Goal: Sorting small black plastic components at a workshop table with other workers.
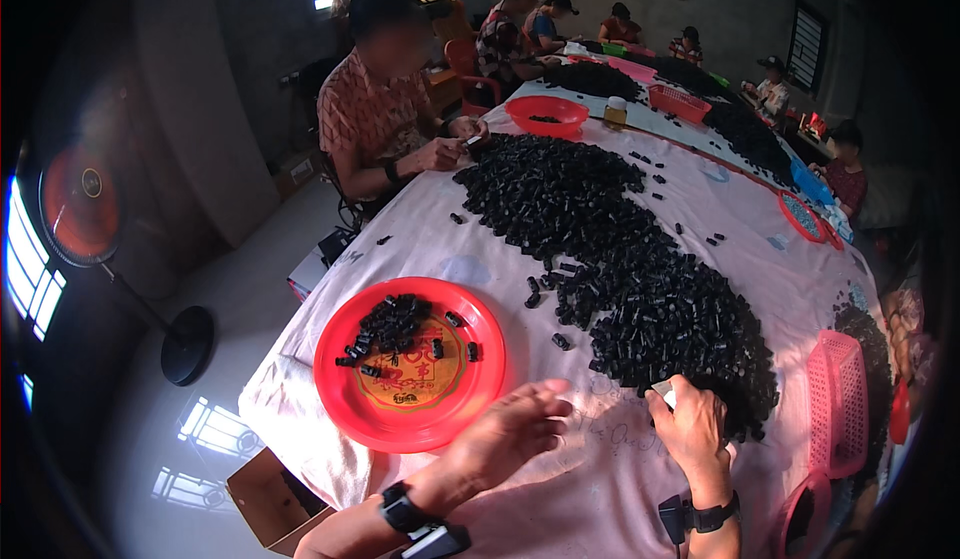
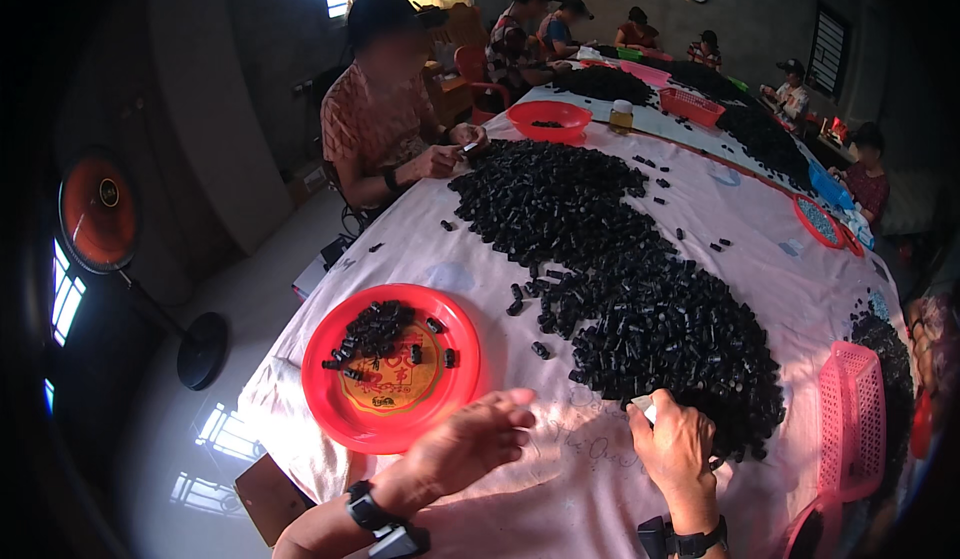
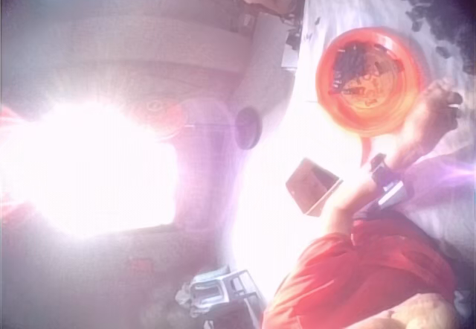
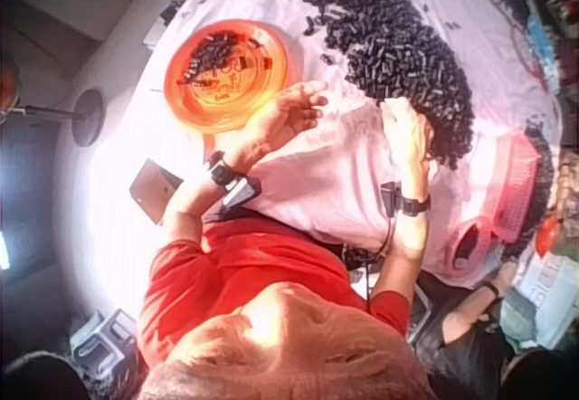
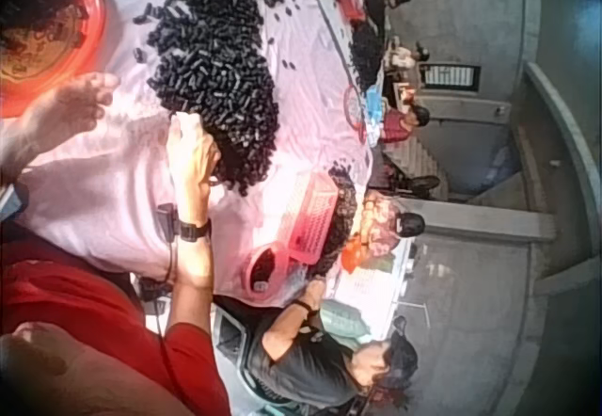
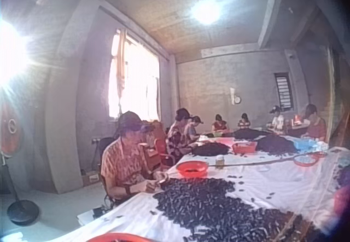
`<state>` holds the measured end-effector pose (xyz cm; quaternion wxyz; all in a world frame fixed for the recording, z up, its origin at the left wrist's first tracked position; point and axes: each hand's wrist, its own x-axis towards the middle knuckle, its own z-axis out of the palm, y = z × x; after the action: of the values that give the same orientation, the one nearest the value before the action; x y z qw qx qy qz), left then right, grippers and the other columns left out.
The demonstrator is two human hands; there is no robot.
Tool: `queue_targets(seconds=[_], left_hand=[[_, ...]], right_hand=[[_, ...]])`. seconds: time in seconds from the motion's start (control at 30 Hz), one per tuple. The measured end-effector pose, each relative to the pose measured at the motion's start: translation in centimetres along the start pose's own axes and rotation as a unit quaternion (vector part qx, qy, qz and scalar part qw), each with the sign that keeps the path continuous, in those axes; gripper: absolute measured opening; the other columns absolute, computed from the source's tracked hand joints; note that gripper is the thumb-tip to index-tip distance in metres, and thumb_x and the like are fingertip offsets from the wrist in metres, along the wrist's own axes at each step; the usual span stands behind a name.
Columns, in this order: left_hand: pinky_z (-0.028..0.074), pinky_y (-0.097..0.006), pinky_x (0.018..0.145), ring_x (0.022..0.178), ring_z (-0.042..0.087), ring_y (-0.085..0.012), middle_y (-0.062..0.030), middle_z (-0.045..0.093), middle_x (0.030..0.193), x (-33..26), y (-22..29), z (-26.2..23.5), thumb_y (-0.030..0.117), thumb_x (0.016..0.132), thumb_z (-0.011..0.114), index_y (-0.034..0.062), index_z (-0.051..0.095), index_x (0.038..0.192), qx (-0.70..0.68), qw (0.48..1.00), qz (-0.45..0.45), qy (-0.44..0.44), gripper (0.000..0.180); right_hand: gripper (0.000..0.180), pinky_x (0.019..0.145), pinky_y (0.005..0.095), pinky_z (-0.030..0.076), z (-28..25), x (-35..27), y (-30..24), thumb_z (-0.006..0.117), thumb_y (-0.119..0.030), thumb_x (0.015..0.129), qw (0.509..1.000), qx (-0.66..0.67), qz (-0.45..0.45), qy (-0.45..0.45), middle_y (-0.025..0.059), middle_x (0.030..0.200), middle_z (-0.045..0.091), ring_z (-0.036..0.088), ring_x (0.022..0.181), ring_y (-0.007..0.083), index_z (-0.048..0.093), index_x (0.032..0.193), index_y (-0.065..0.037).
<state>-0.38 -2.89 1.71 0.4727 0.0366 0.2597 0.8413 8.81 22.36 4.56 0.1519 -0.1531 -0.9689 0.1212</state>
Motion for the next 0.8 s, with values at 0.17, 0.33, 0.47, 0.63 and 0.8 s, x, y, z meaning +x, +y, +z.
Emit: queue_targets(seconds=[0.17,0.33,0.47,0.63,0.8], left_hand=[[0.052,-0.027,0.085,0.091,0.06,-0.0125,-0.0041,0.061,0.111,3.3,-2.5,2.0,0.02,0.102,0.057,0.0069,0.052,0.132,0.109,0.989,-0.085,0.044,0.033],[0.052,-0.024,0.083,0.091,0.062,-0.0113,-0.0038,0.062,0.11,3.6,-3.4,0.8,0.02,0.104,0.055,0.005,0.053,0.132,0.109,0.987,-0.119,0.022,0.032],[0.052,-0.023,0.082,0.09,0.062,-0.0109,-0.0036,0.063,0.107,3.9,-3.3,-0.2,0.019,0.105,0.054,0.0036,0.055,0.13,0.086,0.989,-0.121,-0.012,0.03],[0.052,-0.023,0.078,0.087,0.063,-0.0101,-0.0024,0.064,0.103,3.8,-3.4,-0.1,0.018,0.104,0.055,0.0029,0.055,0.129,0.067,0.99,-0.12,-0.007,0.029],[0.053,-0.023,0.078,0.086,0.063,-0.0111,-0.0029,0.065,0.101,3.9,-3.4,-0.2,0.016,0.104,0.055,0.0023,0.056,0.128,0.049,0.991,-0.126,0.006,0.027]], right_hand=[[0.028,0.063,0.0511,0.051,0.6,-0.1,0.8,0.071,-0.032,0.087,0.999,-0.033,0.009,-0.005,0.0197,0.065,0.066,0.067,0.063,0.0407,0.064,0.086,-0.005],[0.029,0.065,0.0514,0.05,0.4,0.1,0.7,0.072,-0.034,0.086,0.998,-0.056,0.023,-0.023,0.0196,0.067,0.067,0.067,0.065,0.0404,0.064,0.088,-0.006],[0.031,0.066,0.0514,0.05,0.7,0.2,1.5,0.072,-0.034,0.086,0.999,-0.039,0.035,0.003,0.0192,0.07,0.068,0.067,0.068,0.0402,0.065,0.097,-0.006],[0.031,0.069,0.0501,0.052,1.2,0.5,1.5,0.075,-0.03,0.083,0.994,-0.081,0.066,-0.028,0.0187,0.076,0.07,0.068,0.074,0.0403,0.068,0.103,-0.007],[0.029,0.069,0.0504,0.052,2.0,0.4,2.3,0.073,-0.03,0.084,0.995,-0.068,0.052,-0.05,0.0197,0.076,0.07,0.069,0.072,0.0399,0.068,0.102,-0.007]])
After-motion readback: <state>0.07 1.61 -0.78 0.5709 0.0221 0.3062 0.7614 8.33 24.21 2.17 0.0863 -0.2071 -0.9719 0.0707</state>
